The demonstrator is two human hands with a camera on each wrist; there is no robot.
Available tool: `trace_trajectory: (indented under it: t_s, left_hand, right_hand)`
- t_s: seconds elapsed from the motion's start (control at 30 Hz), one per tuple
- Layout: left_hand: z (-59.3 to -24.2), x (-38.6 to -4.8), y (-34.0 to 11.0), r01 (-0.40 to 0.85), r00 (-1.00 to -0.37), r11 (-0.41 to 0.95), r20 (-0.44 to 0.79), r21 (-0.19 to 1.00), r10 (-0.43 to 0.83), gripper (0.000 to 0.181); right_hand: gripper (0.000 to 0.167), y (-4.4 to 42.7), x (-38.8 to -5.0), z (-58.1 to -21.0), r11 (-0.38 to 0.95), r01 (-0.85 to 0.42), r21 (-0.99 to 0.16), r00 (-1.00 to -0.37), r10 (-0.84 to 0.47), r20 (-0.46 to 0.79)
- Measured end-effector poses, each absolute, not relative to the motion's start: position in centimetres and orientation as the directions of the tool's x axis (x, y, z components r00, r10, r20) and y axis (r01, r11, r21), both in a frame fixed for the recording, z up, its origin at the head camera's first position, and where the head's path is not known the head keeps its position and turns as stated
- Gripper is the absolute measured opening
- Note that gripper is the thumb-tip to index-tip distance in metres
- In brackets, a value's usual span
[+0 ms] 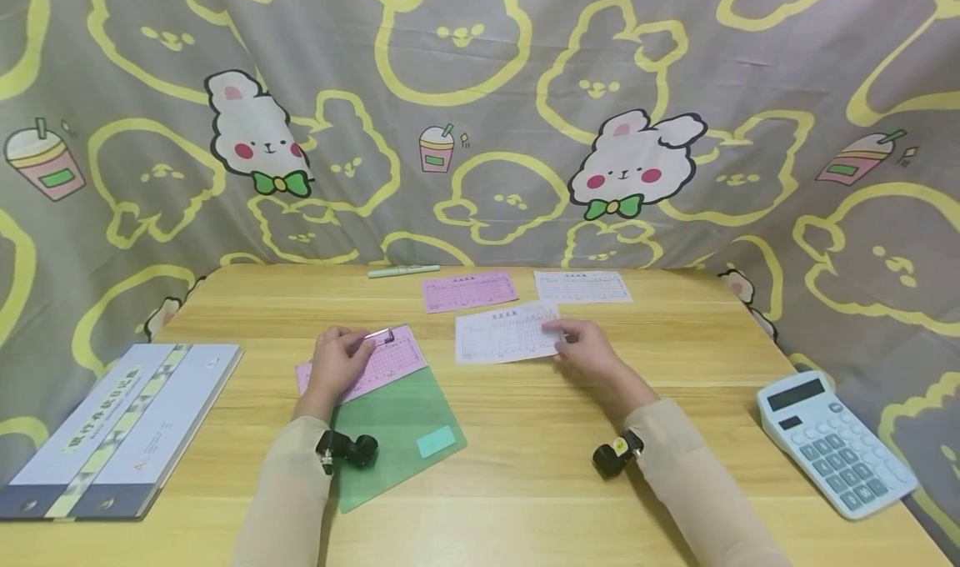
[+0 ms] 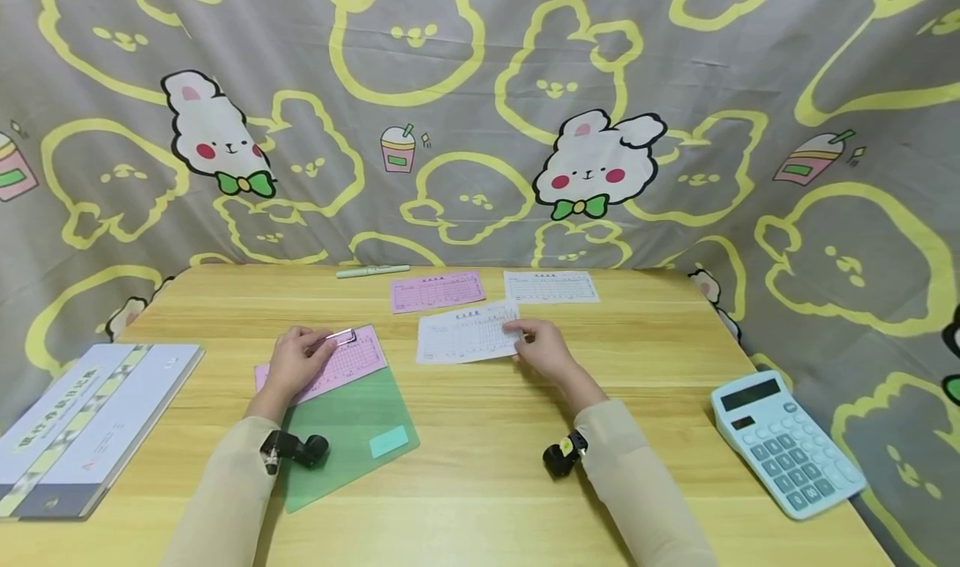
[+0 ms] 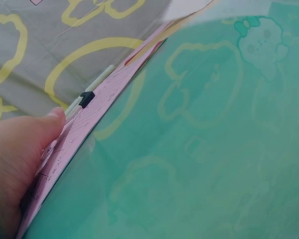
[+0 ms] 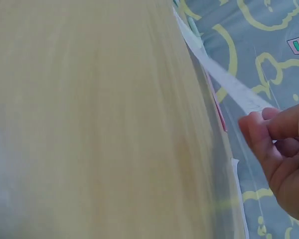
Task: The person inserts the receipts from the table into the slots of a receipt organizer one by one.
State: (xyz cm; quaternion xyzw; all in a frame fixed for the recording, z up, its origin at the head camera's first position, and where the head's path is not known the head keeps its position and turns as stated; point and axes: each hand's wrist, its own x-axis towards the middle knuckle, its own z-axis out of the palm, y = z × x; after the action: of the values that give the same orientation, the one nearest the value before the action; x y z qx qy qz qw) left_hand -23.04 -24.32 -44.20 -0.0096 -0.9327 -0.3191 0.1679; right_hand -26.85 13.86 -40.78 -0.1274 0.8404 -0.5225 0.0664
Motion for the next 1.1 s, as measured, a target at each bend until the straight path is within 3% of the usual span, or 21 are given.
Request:
trace_trajectory:
  t_s: [0.37,0.8,1.1]
  left_hand:
    - [-44.3,-23.1,-24.4,0.111,-0.950,0.785,0.296,0.609,-0.096,0.036]
    - [-43.9,-23.3,-24.9,0.075,-0.971,0.766,0.221,0.638,-0.089,0.040]
    - [-43.7,-23.5,-25.2,0.016,-0.988,0.709,0.118,0.705,-0.095,0.040]
  right_hand:
    - [0.032,12.9,-25.6,-39.8,0.209,-0.225,-0.952,-0.935,-0.322,0.150]
    - [0.034,9.3,-25.3,-40.1,0.183,-0.165,-0.969,-0.869,-0.491,0.055]
    - [0.034,6.4,-25.0,-40.9,0.199,-0.032,-0.980,-0.857,-0.509,-0.076]
